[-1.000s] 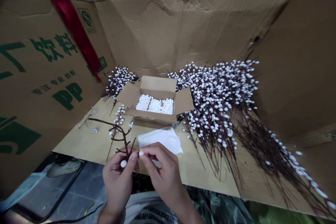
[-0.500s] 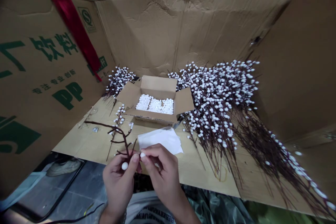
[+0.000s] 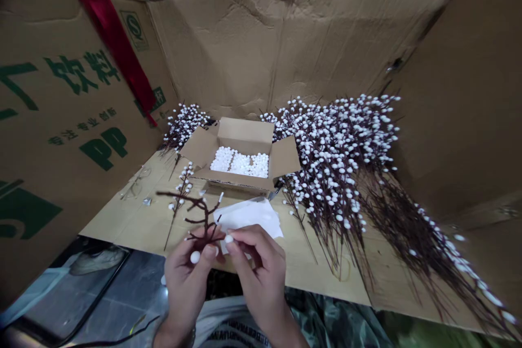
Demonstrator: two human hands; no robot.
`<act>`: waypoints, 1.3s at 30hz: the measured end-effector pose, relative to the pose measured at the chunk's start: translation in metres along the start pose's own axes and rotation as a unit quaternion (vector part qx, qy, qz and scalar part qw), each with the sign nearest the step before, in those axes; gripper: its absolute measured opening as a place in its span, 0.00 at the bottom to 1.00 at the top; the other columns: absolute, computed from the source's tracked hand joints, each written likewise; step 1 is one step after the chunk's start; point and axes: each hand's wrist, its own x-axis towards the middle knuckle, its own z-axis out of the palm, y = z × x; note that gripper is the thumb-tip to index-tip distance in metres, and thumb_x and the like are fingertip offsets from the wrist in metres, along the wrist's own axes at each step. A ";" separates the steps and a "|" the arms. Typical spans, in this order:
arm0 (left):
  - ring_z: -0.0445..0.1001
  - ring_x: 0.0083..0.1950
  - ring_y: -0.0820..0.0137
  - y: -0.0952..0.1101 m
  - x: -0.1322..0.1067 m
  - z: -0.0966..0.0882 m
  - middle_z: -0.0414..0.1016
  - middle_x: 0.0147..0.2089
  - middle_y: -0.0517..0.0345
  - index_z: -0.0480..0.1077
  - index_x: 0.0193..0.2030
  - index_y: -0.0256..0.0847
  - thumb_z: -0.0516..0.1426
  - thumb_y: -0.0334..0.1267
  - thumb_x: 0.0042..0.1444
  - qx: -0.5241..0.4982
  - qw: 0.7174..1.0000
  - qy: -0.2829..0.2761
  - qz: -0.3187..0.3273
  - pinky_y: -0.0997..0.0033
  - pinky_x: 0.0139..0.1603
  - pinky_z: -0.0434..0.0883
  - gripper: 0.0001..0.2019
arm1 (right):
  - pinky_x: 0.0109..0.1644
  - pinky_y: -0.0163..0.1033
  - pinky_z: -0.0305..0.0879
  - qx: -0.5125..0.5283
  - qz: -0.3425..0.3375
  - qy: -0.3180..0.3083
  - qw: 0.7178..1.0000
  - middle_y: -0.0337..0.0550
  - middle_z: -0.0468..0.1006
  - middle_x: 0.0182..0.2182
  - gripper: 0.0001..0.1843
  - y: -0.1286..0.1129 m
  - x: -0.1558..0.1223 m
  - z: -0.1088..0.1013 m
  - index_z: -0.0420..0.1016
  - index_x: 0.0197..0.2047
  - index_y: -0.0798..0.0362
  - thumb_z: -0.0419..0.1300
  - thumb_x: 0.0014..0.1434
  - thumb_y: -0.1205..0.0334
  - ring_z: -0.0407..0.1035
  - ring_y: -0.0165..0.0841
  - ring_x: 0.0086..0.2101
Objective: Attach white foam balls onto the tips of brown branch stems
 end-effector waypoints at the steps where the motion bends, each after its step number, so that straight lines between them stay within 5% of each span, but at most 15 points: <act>1: 0.79 0.34 0.70 -0.002 -0.001 -0.001 0.82 0.35 0.58 0.79 0.40 0.45 0.65 0.35 0.51 0.000 1.000 0.008 0.018 0.79 0.34 0.76 0.09 | 0.33 0.27 0.72 -0.004 -0.004 0.007 1.000 0.38 0.78 0.29 0.09 -0.001 -0.001 0.000 0.76 0.37 0.48 0.61 0.56 0.72 0.74 0.27 0.30; 4: 0.79 0.42 0.68 -0.004 -0.001 -0.001 0.82 0.41 0.59 0.78 0.44 0.48 0.65 0.33 0.50 -0.002 0.997 0.017 0.070 0.74 0.44 0.75 0.13 | 0.33 0.26 0.71 -0.009 -0.005 0.025 1.000 0.36 0.78 0.29 0.10 -0.002 -0.004 0.002 0.76 0.38 0.48 0.61 0.56 0.73 0.74 0.26 0.31; 15: 0.75 0.35 0.68 0.004 0.001 0.001 0.80 0.31 0.60 0.78 0.34 0.45 0.63 0.26 0.51 0.047 0.996 0.032 0.068 0.70 0.38 0.70 0.08 | 0.35 0.28 0.72 0.000 0.001 -0.001 1.000 0.37 0.81 0.30 0.10 -0.001 -0.017 -0.006 0.78 0.38 0.47 0.63 0.54 0.71 0.75 0.28 0.30; 18: 0.73 0.36 0.67 0.008 0.002 0.000 0.79 0.32 0.59 0.78 0.36 0.46 0.61 0.28 0.54 0.006 0.999 -0.003 0.040 0.70 0.38 0.68 0.08 | 0.29 0.29 0.71 0.034 0.079 0.016 0.996 0.38 0.80 0.25 0.04 0.013 -0.020 -0.015 0.78 0.32 0.49 0.62 0.57 0.65 0.74 0.29 0.25; 21: 0.70 0.36 0.66 0.014 0.005 -0.002 0.76 0.29 0.58 0.78 0.32 0.45 0.60 0.32 0.57 -0.039 0.996 -0.074 0.007 0.69 0.39 0.66 0.06 | 0.20 0.28 0.63 0.091 0.187 0.074 0.975 0.36 0.72 0.17 0.14 0.027 -0.011 -0.020 0.75 0.26 0.52 0.60 0.60 0.56 0.66 0.26 0.18; 24: 0.67 0.37 0.65 0.018 0.008 -0.003 0.73 0.25 0.56 0.77 0.26 0.43 0.60 0.38 0.57 -0.062 0.988 -0.134 -0.044 0.69 0.39 0.64 0.09 | 0.21 0.29 0.62 0.175 0.237 0.032 0.955 0.35 0.71 0.18 0.12 0.027 0.005 -0.021 0.75 0.32 0.52 0.64 0.55 0.51 0.65 0.26 0.18; 29: 0.67 0.37 0.64 0.019 0.007 -0.005 0.69 0.26 0.55 0.75 0.23 0.41 0.62 0.45 0.54 -0.150 0.958 -0.183 -0.161 0.70 0.35 0.63 0.13 | 0.32 0.32 0.70 0.271 0.202 -0.109 0.935 0.40 0.79 0.28 0.09 0.008 0.021 -0.016 0.77 0.34 0.49 0.69 0.50 0.58 0.74 0.30 0.28; 34: 0.61 0.24 0.72 0.016 0.006 -0.007 0.65 0.21 0.60 0.72 0.22 0.39 0.65 0.45 0.46 -0.283 0.893 -0.159 -0.310 0.72 0.26 0.59 0.13 | 0.38 0.32 0.71 0.257 0.142 -0.136 0.946 0.41 0.80 0.33 0.04 0.001 0.021 -0.014 0.81 0.35 0.46 0.66 0.54 0.63 0.74 0.31 0.35; 39: 0.60 0.24 0.74 0.012 0.007 -0.008 0.65 0.19 0.61 0.70 0.20 0.37 0.62 0.34 0.49 -0.335 0.869 -0.162 -0.327 0.73 0.31 0.60 0.10 | 0.35 0.31 0.70 0.243 0.148 -0.132 0.949 0.39 0.80 0.30 0.05 0.001 0.020 -0.013 0.81 0.37 0.45 0.66 0.55 0.63 0.73 0.29 0.31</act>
